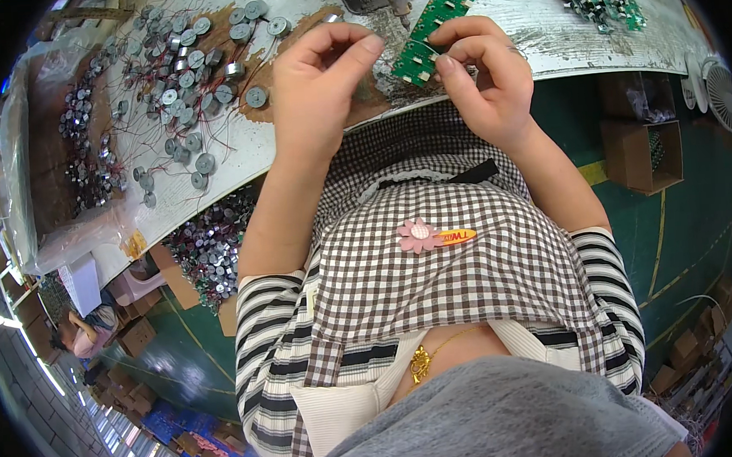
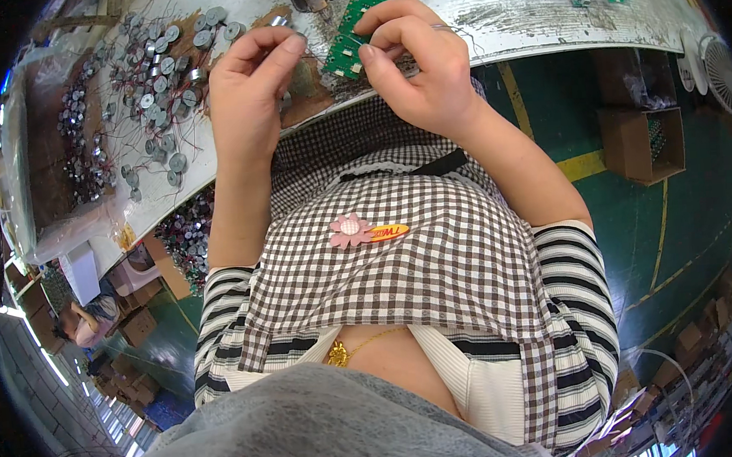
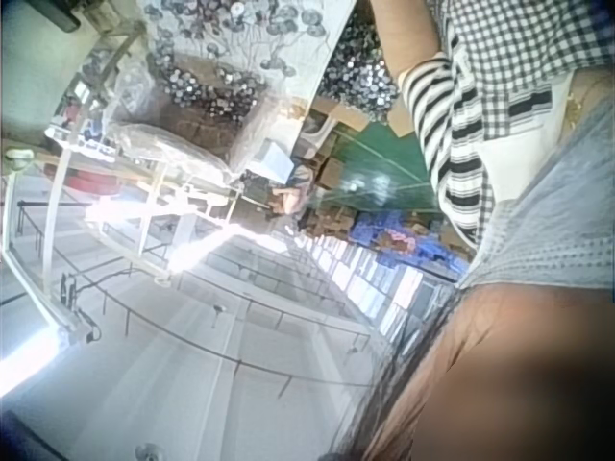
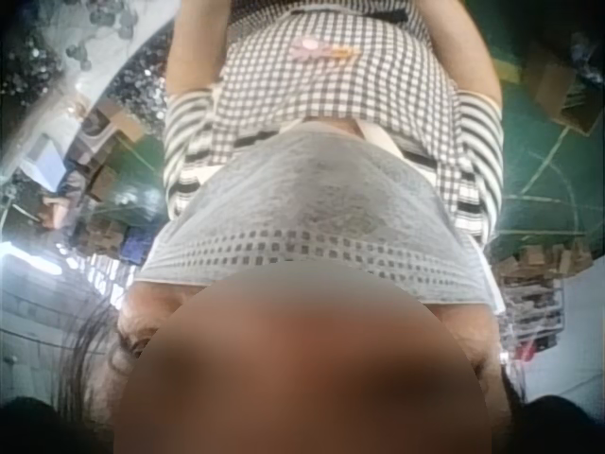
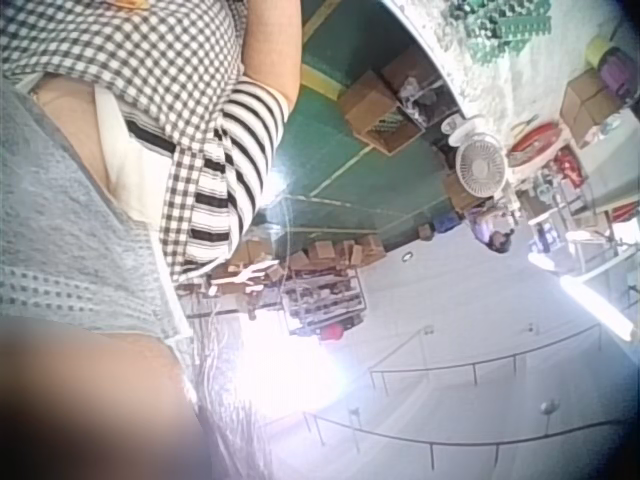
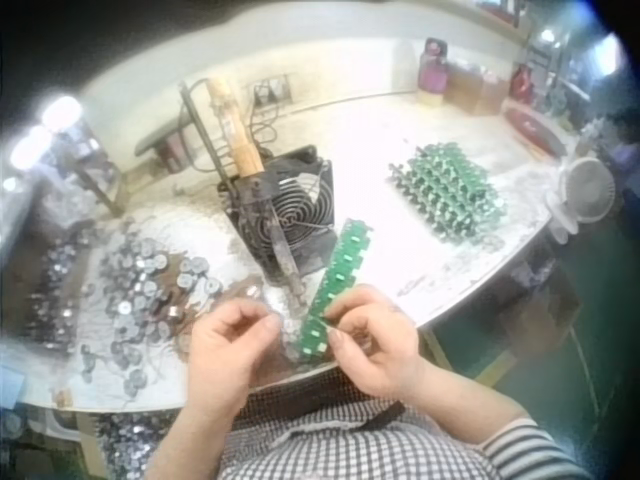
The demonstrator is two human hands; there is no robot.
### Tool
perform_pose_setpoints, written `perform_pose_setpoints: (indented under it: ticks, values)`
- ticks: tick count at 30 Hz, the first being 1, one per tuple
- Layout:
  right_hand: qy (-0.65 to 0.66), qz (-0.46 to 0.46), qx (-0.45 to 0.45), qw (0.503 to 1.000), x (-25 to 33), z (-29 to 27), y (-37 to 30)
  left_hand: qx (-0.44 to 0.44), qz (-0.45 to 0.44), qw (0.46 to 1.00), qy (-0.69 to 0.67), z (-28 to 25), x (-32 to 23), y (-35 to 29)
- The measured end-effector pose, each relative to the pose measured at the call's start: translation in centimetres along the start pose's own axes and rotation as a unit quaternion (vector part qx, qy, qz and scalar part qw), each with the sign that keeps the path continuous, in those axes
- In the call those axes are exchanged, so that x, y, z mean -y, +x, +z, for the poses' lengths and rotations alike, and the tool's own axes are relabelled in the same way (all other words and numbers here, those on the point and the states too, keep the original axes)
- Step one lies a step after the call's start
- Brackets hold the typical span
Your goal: The person attaches small DC motors to a printed circuit board by hand.
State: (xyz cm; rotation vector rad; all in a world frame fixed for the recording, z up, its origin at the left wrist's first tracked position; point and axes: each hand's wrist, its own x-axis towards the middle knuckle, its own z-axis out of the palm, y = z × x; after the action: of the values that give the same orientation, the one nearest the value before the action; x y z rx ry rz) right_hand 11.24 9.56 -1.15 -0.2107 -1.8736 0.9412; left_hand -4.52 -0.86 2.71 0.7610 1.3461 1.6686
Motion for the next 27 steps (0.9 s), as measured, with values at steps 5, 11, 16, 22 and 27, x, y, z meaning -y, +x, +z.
perform_pose_setpoints:
  ticks: [5, 11, 16, 22, 27]
  values:
    - [0.042, 0.029, -0.019, 0.999, 0.3, 0.0, 0.2, 0.003, 0.017, 0.992, 0.127, 0.7, -0.1, -0.2]
    - [0.033, 0.004, 0.053, 0.998, 1.0, -0.5, 1.0, -0.006, 0.020, 0.995, 0.093, 1.4, -0.1, 0.2]
    - [0.039, 0.023, 0.045, 0.998, 0.9, -0.5, 0.6, -0.003, 0.016, 0.996, 0.089, 1.4, 0.2, 0.2]
    - [0.047, 0.031, 0.035, 0.998, 0.8, -0.4, 1.1, -0.013, 0.031, 0.993, 0.109, 1.8, 0.0, 0.7]
    - [0.034, 0.001, 0.057, 0.998, 0.6, -0.8, 0.9, -0.034, 0.078, 0.981, 0.172, 1.6, 0.4, 0.4]
